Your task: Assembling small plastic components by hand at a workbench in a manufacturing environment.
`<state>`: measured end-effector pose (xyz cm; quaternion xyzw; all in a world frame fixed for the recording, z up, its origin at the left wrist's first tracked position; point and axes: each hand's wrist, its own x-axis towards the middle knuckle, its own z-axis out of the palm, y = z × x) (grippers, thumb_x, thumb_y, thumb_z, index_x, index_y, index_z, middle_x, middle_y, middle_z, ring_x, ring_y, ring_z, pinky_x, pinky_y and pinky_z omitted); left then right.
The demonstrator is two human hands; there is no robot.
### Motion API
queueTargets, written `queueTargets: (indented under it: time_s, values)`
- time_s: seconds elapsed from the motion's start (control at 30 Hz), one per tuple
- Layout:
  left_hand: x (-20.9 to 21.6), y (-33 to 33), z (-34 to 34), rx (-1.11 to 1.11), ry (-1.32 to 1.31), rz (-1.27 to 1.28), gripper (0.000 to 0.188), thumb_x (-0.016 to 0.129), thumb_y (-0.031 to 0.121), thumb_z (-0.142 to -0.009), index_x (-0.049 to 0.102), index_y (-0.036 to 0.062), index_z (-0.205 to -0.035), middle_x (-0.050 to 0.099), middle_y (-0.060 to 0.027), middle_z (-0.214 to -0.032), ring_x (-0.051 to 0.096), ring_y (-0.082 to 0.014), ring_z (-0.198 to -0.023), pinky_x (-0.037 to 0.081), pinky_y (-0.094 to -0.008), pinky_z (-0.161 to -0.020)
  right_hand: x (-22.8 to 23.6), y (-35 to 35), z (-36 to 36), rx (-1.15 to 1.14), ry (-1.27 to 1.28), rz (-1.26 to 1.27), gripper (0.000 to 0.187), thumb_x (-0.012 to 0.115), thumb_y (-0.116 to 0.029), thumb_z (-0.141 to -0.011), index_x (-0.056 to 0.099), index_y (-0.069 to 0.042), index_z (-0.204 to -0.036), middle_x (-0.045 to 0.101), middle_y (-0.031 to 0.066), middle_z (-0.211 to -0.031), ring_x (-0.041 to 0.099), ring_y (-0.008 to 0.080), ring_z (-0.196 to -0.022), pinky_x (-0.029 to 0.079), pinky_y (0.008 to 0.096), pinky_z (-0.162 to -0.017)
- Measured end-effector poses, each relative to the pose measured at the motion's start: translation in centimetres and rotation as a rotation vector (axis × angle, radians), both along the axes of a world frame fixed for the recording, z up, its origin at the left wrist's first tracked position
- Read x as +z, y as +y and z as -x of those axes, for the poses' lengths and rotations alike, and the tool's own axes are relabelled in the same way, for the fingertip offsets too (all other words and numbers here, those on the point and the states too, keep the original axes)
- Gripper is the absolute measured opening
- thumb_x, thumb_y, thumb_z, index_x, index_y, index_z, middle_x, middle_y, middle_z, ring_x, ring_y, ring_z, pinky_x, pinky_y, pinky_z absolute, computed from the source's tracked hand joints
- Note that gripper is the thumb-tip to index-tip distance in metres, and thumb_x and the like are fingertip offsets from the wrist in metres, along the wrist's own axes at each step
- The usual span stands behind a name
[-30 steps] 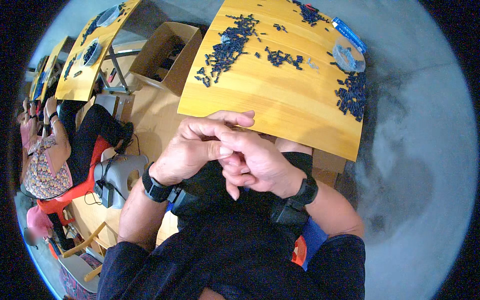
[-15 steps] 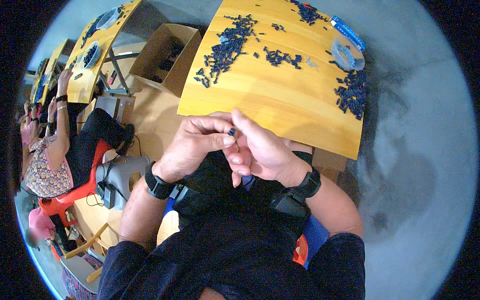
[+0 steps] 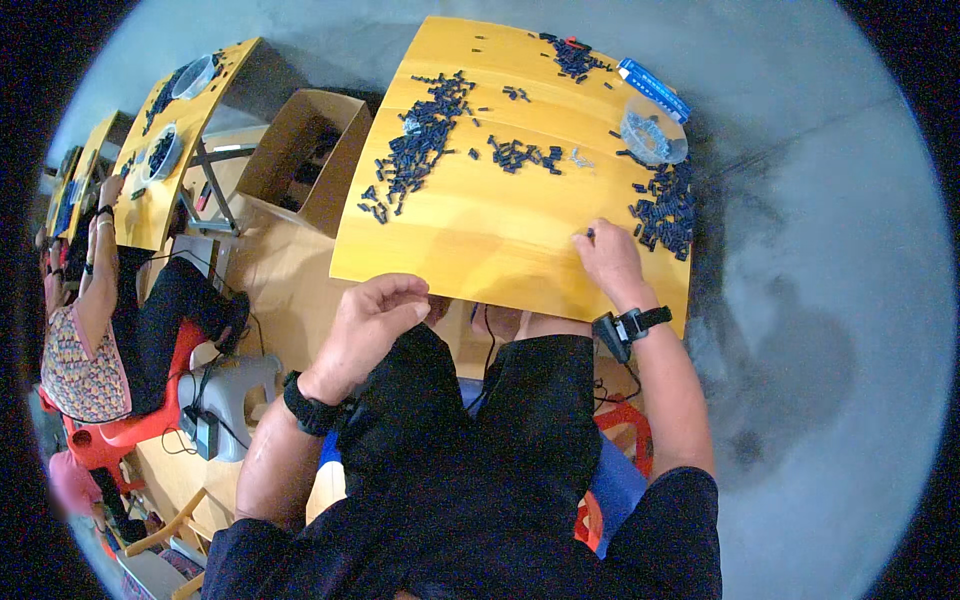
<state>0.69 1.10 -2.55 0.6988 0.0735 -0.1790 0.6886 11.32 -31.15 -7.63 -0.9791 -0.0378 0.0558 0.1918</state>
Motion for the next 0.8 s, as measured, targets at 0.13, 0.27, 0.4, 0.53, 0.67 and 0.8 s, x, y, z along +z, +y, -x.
queueTargets:
  time_s: [0.13,0.27,0.4,0.53,0.67,0.8]
  values:
    - [-1.5,0.2,0.1,-0.002,-0.031,-0.003,0.028,0.066,0.008,-0.081,0.062,-0.0094,-0.103,0.068,-0.0141,-0.093,0.064,-0.0156,-0.086,0.050,-0.0273,-0.077,0.3,-1.1,-0.9,-0.110,-0.097,0.181,0.028,0.061,-0.025,-0.083,0.059,0.001,-0.092,0.064,0.0240,-0.084,0.063,0.0398,-0.082,0.049,0.0483,-0.072]
    - [-1.2,0.4,-0.1,0.006,-0.006,-0.019,0.027,0.065,0.008,-0.081,0.062,-0.0096,-0.102,0.068,-0.0143,-0.092,0.064,-0.0162,-0.085,0.050,-0.0276,-0.077,1.0,-0.4,-2.1,-0.097,-0.129,0.136,0.026,0.060,-0.023,-0.084,0.059,-0.002,-0.097,0.064,0.0241,-0.086,0.062,0.0401,-0.084,0.049,0.0481,-0.075]
    - [-1.3,0.5,-0.3,-0.040,0.034,-0.061,0.024,0.061,0.004,-0.085,0.060,-0.0081,-0.106,0.066,-0.0099,-0.097,0.062,-0.0143,-0.090,0.048,-0.0261,-0.083,-0.7,0.7,-5.0,0.011,-0.181,0.011,0.026,0.059,-0.022,-0.084,0.059,-0.003,-0.102,0.064,0.0240,-0.086,0.062,0.0402,-0.085,0.049,0.0476,-0.075]
    - [-2.6,0.9,0.0,-0.032,0.030,0.012,0.022,0.061,0.004,-0.085,0.060,-0.0078,-0.105,0.066,-0.0099,-0.097,0.062,-0.0144,-0.090,0.048,-0.0261,-0.083,-1.6,3.0,-7.1,0.061,-0.207,-0.112,0.026,0.058,-0.020,-0.085,0.060,-0.004,-0.106,0.065,0.0228,-0.087,0.062,0.0398,-0.085,0.048,0.0467,-0.073]
    - [-1.9,0.8,-0.3,-0.037,0.030,-0.036,0.023,0.061,0.004,-0.086,0.060,-0.0078,-0.105,0.066,-0.0101,-0.097,0.062,-0.0147,-0.091,0.048,-0.0265,-0.083,-2.2,3.0,-8.2,0.055,-0.201,-0.032,0.022,0.057,-0.018,-0.085,0.061,-0.006,-0.103,0.065,0.0209,-0.088,0.062,0.0394,-0.084,0.048,0.0460,-0.073]
    - [-2.1,0.6,-0.1,0.048,-0.037,-0.011,0.023,0.063,0.005,-0.080,0.063,-0.0099,-0.097,0.068,-0.0135,-0.085,0.064,-0.0151,-0.080,0.050,-0.0270,-0.074,-2.5,2.6,-8.2,0.090,-0.213,-0.079,0.020,0.058,-0.018,-0.085,0.062,-0.007,-0.101,0.064,0.0207,-0.088,0.061,0.0410,-0.082,0.048,0.0463,-0.074]
